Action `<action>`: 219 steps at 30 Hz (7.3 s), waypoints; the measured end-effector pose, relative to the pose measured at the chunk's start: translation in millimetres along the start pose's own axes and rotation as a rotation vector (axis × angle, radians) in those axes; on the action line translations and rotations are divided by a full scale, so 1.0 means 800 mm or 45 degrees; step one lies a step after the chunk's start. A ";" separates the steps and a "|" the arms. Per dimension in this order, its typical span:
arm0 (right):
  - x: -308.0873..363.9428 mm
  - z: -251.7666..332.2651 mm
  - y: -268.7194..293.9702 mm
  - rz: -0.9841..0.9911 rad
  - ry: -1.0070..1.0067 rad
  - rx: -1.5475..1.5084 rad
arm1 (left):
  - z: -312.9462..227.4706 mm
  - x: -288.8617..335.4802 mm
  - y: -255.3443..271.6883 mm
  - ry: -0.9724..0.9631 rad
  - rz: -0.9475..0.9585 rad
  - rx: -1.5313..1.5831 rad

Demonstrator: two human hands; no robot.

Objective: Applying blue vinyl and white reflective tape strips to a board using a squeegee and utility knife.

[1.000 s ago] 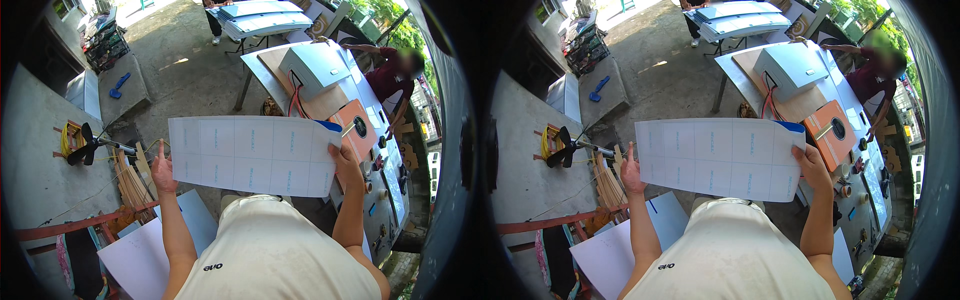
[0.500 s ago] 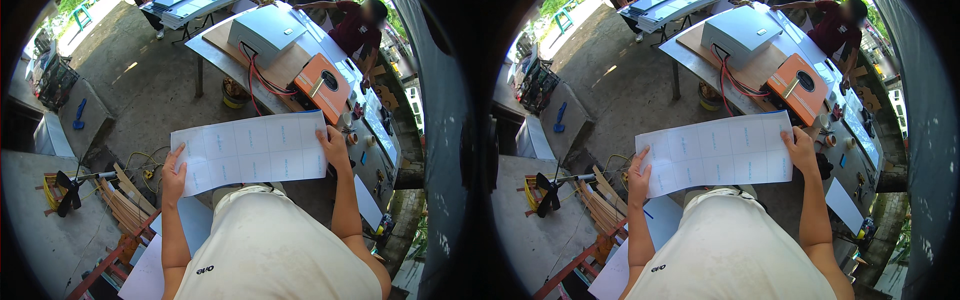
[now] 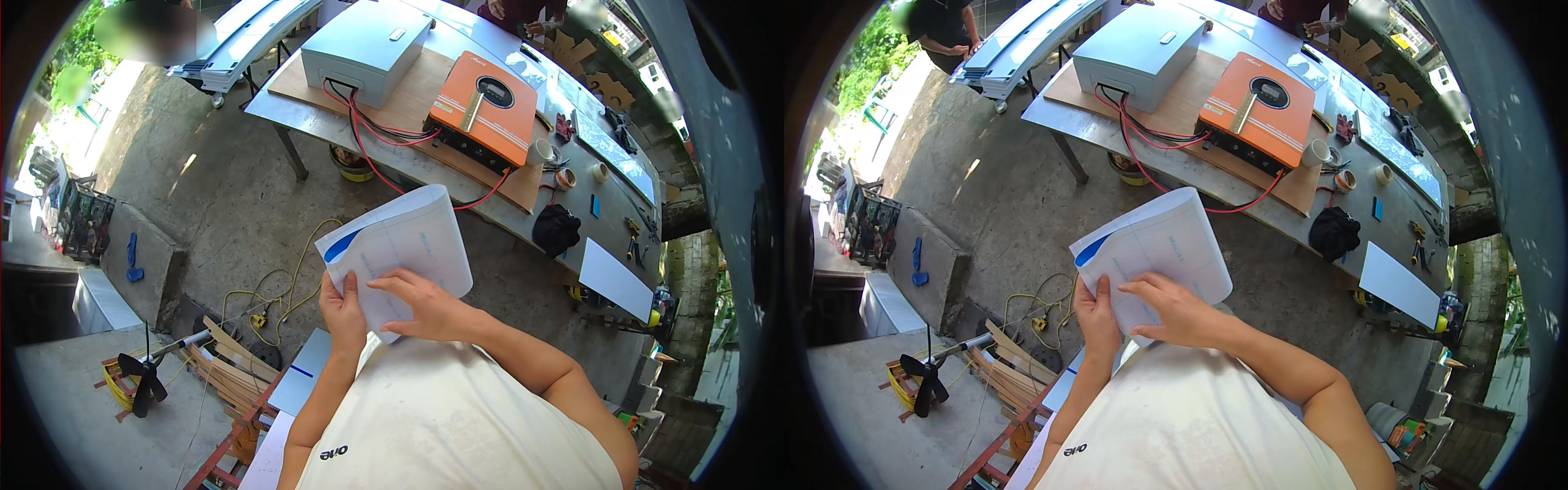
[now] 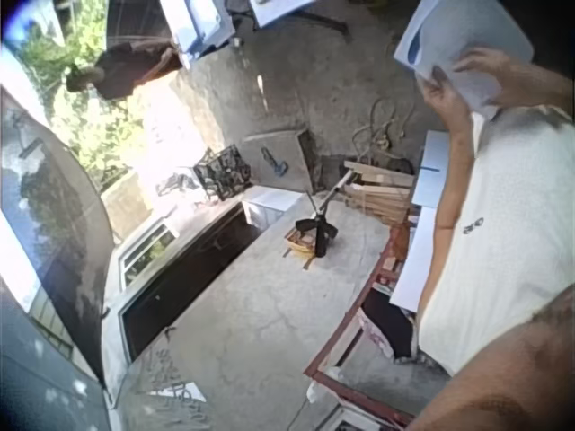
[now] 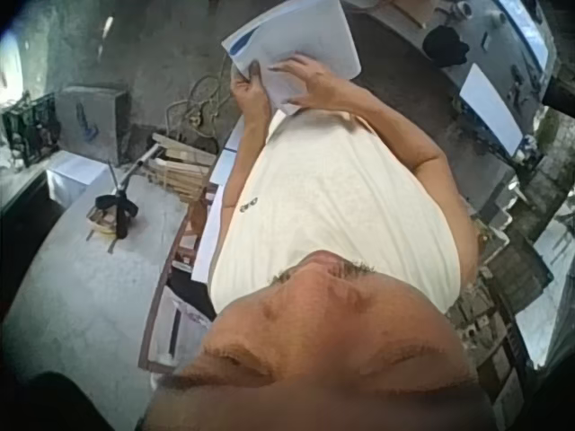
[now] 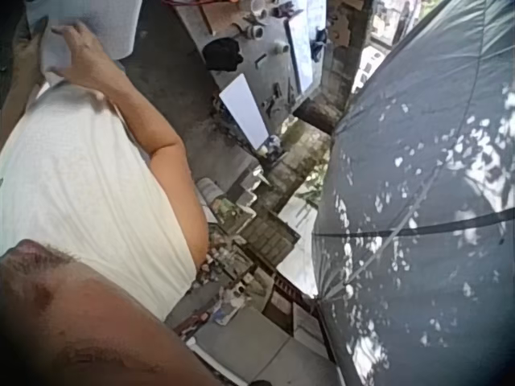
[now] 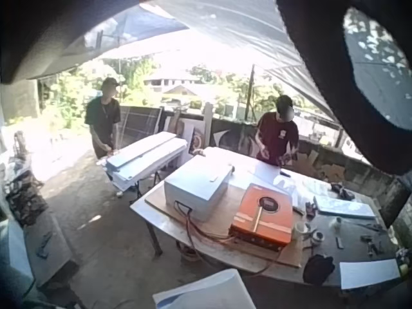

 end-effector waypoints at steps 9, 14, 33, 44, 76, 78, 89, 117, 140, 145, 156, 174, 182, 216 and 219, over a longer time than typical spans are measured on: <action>0.143 -0.151 0.085 -0.267 -0.746 -1.250 | -0.024 0.010 -0.063 -0.067 0.275 0.181; 0.188 -0.170 0.089 -0.393 -0.572 -1.692 | 0.006 0.011 -0.103 -0.132 0.225 -0.294; 0.266 -0.097 0.198 -0.500 -0.257 -0.082 | 0.040 0.060 -0.281 -0.152 0.480 -0.441; 0.278 -0.130 0.181 -1.272 -0.722 -1.018 | 0.082 0.104 -0.347 0.400 1.018 -0.461; 0.250 -0.174 0.181 0.209 -0.687 0.260 | 0.057 0.025 -0.350 -0.715 1.333 -2.441; 0.237 -0.177 0.178 0.175 -0.775 0.133 | 0.061 0.008 -0.343 -1.065 1.317 -2.448; 0.129 -0.177 0.135 -0.047 -0.878 -2.119 | 0.008 -0.109 -0.334 -1.748 1.225 -1.423; -0.296 -0.706 -0.308 -0.060 -1.330 0.754 | 0.349 -0.008 0.089 1.074 -0.691 -0.817; -0.392 -0.986 -0.335 0.150 -1.678 0.264 | 0.495 0.114 0.130 1.582 -1.096 0.289; -0.408 -0.974 -0.324 -0.148 -1.787 0.127 | 0.497 0.116 0.135 1.571 -1.071 0.303; -0.364 -0.916 -0.340 -0.490 -1.171 0.966 | 0.507 0.154 0.128 1.563 -1.146 0.305; -0.159 -0.504 -0.327 1.367 0.060 -0.043 | 0.421 0.189 -0.057 1.038 -1.663 0.372; -0.166 -0.565 -0.370 2.148 -0.067 0.367 | 0.496 0.229 -0.312 1.364 -1.482 -0.113; 0.431 0.551 0.012 1.231 2.403 -1.565 | 0.576 0.639 -0.446 0.035 -3.052 0.965; 0.490 0.638 0.067 0.858 2.689 -1.714 | 0.525 0.649 -0.448 -0.067 -3.004 0.926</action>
Point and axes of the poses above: each hand's wrist, its own x-axis away from the middle knuckle, its own y-axis out of the back of the hand, z = x × y, the point moved 4 cm from there along -x, towards the middle knuckle, and after that the axes turned 8 degrees about y, right-handed, at the moved point
